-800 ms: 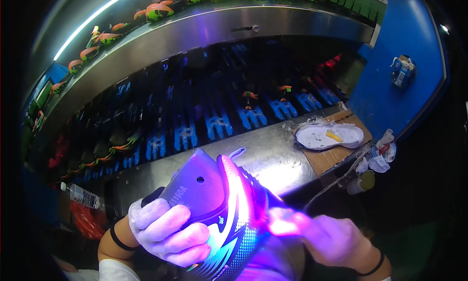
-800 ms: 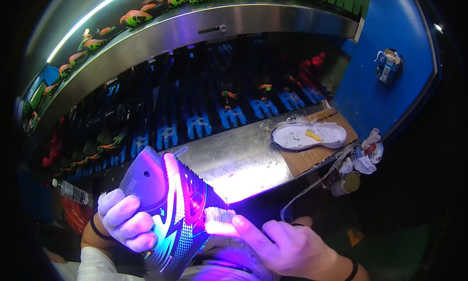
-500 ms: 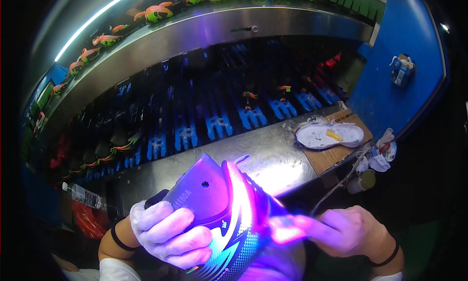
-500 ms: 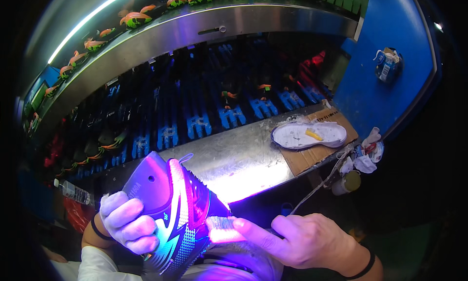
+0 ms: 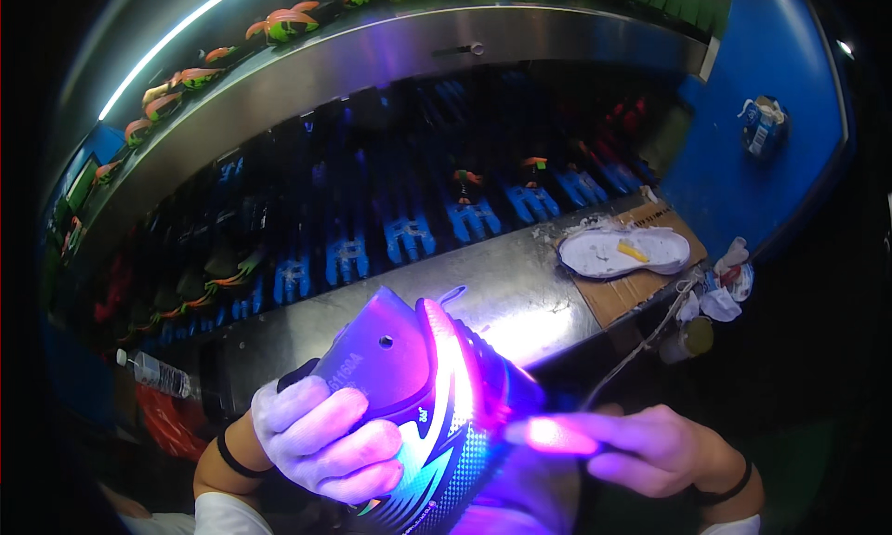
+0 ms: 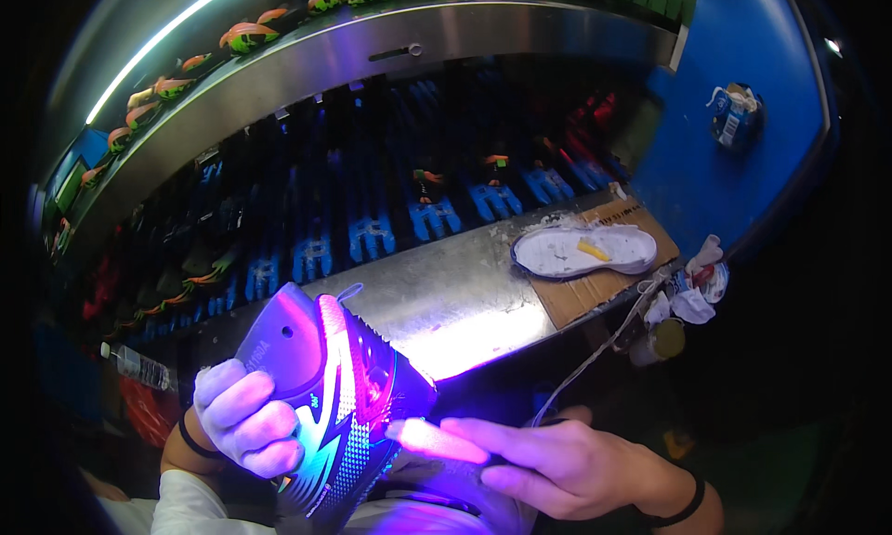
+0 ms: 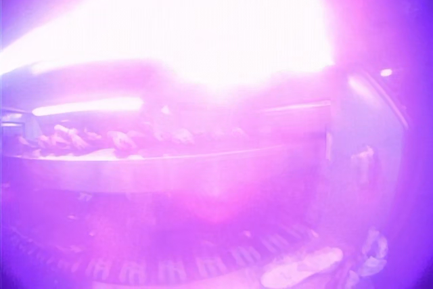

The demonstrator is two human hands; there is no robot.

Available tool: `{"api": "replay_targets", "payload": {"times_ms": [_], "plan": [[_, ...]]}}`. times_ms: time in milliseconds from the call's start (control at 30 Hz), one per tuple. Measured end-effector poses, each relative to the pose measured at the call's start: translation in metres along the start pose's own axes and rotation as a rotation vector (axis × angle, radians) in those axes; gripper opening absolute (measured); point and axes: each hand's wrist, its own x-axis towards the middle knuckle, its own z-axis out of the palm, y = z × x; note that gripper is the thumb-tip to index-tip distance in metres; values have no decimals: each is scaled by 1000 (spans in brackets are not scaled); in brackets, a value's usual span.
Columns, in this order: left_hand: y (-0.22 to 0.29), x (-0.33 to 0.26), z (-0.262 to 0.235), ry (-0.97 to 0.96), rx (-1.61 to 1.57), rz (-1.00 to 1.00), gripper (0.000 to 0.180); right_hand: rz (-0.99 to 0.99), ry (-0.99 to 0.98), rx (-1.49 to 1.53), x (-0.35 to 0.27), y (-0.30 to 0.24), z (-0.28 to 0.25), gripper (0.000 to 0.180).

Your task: Applying adhesive to the edges of shoe soles using a small brush at a manufacturing station.

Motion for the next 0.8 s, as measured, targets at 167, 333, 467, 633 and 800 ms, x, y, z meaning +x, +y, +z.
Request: {"api": "replay_targets", "payload": {"times_ms": [167,333,467,633,800], "plan": [[3,-2,1,59,64,10,37,308,-57,5,-2,-9,-12,48],[1,0,4,62,52,16,37,241,45,-44,2,-13,2,47],[0,4,0,5,9,12,32,167,38,-504,-1,-17,15,57],[-2,9,-7,-79,-36,-2,23,30,-27,-767,-4,-15,12,61],[-3,10,-4,-53,-25,2,23,-110,-10,-955,-4,-10,4,50]]}}
